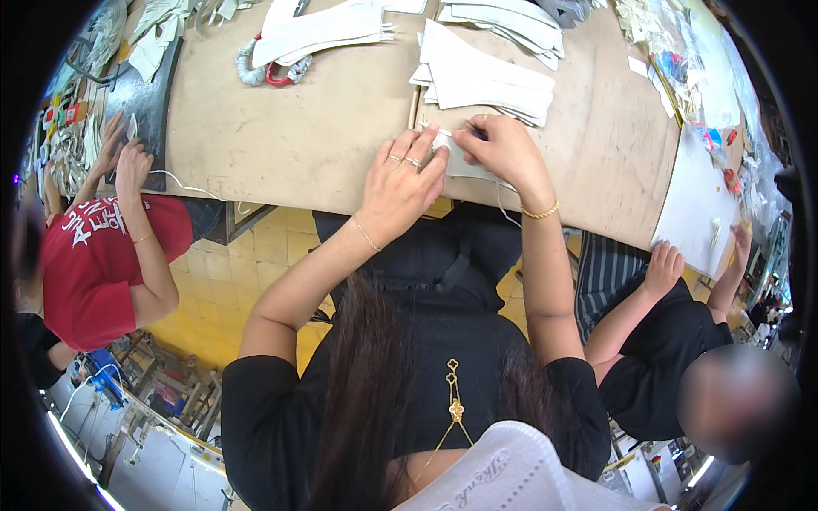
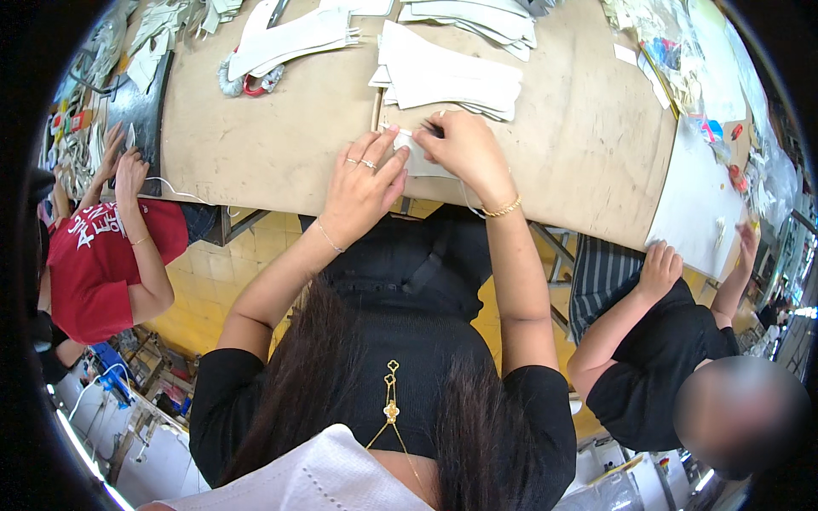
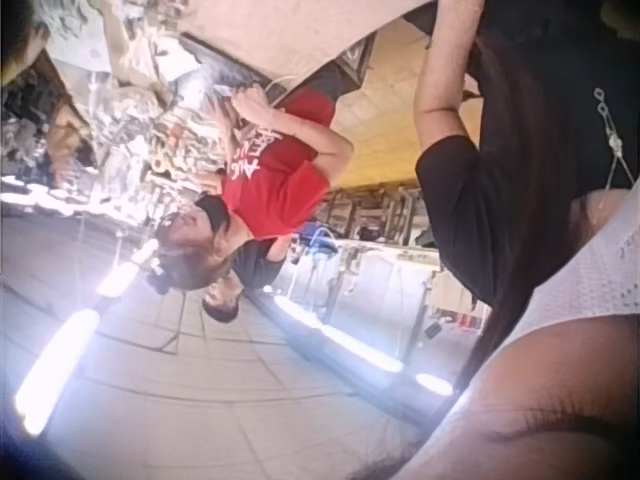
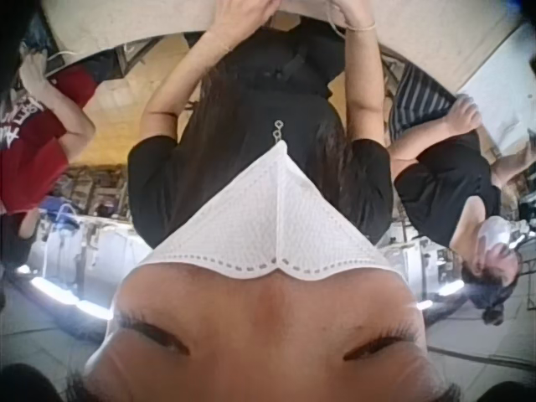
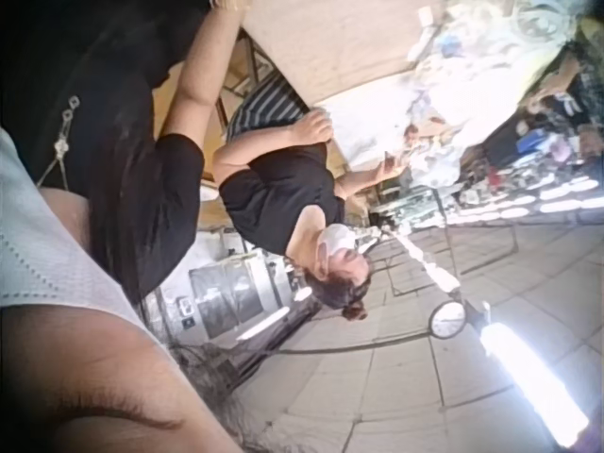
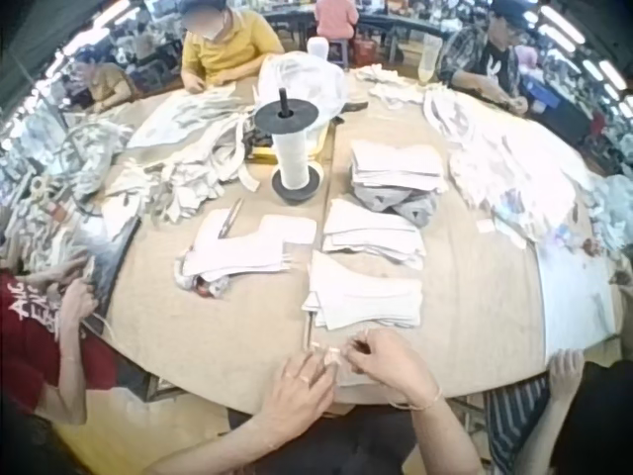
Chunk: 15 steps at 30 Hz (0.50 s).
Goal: The person hand-sews small white fabric pieces using a needle and thread at a shared work table. They repeatedly pick up pieces, stitch them, and place them into a growing stack. Other workers are visible nearby performing similar tasks.
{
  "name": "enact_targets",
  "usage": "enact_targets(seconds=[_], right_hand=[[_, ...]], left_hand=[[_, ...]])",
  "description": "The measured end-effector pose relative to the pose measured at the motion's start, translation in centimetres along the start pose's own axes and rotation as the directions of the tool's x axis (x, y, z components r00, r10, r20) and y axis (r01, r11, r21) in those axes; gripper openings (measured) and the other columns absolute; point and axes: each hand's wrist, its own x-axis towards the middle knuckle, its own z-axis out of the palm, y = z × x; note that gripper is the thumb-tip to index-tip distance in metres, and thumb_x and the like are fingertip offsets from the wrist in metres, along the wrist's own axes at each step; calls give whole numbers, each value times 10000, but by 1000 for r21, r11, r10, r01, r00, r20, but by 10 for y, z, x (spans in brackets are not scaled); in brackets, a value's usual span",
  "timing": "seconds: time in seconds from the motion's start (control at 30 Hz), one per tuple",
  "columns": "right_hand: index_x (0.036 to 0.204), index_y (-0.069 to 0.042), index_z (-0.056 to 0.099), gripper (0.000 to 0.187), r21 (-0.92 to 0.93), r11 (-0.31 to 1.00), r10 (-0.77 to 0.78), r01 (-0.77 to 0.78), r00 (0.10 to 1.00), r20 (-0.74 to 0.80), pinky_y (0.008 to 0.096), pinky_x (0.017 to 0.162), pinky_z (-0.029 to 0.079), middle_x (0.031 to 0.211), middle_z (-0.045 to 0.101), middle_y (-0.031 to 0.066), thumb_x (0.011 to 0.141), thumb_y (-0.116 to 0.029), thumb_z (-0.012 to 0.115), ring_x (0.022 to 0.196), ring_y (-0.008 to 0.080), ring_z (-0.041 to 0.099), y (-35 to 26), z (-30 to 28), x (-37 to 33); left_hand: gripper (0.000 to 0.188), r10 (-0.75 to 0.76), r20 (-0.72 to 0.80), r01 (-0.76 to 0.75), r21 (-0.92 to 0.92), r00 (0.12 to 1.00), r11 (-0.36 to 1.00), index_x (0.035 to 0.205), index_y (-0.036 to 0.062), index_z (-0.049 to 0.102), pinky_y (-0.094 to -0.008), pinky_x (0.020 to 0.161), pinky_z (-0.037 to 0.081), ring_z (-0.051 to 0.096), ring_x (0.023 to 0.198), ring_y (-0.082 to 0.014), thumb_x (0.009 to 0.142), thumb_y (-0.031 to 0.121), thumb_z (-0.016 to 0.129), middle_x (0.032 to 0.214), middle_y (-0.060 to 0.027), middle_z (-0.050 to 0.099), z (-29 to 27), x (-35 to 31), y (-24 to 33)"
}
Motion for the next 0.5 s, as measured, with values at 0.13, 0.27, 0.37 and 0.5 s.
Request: enact_targets(seconds=[0.13, 0.27, 0.37, 0.5], right_hand=[[808, 15, 688, 313, -2, 987, 160, -161, 985, -66, 337, 610, 509, 615, 660, 114, 870, -291, 655, 580, 237, 662, 18, -10, -33], [800, -1, 664, 297, 58, 970, 241, -236, 963, -120, 271, 499, 422, 582, 599, 40, 887, -284, 692, 511, 109, 534, 39, -10, -49], [785, -8, 653, 291, 66, 987, 157, -147, 972, -177, 246, 458, 387, 564, 572, 9, 893, -273, 705, 486, 58, 477, 46, -7, -52], [767, -5, 647, 295, 42, 992, 125, -119, 975, -186, 249, 482, 396, 561, 568, 19, 892, -267, 703, 504, 60, 490, 46, -9, -51]], left_hand=[[341, 3, -8, -3, 29, 1000, 1000, 1117, 68, 630, -420, 985, 421, 543, 1161, -287, 795, 154, 703, 1274, -136, 599, -1, 3, 2], [411, -28, 9, 28, 57, 1000, 998, 1197, 44, 606, -416, 995, 419, 542, 1161, -288, 815, 176, 674, 1269, -139, 597, 2, 4, 6], [509, -57, 34, 54, 79, 998, 995, 1279, 55, 579, -424, 972, 420, 532, 1163, -296, 794, 157, 696, 1292, -133, 575, 3, 6, 11], [557, -60, 79, 51, 120, 995, 991, 1337, 89, 562, -442, 983, 414, 528, 1165, -312, 798, 163, 680, 1281, -147, 576, 2, 8, 15]])
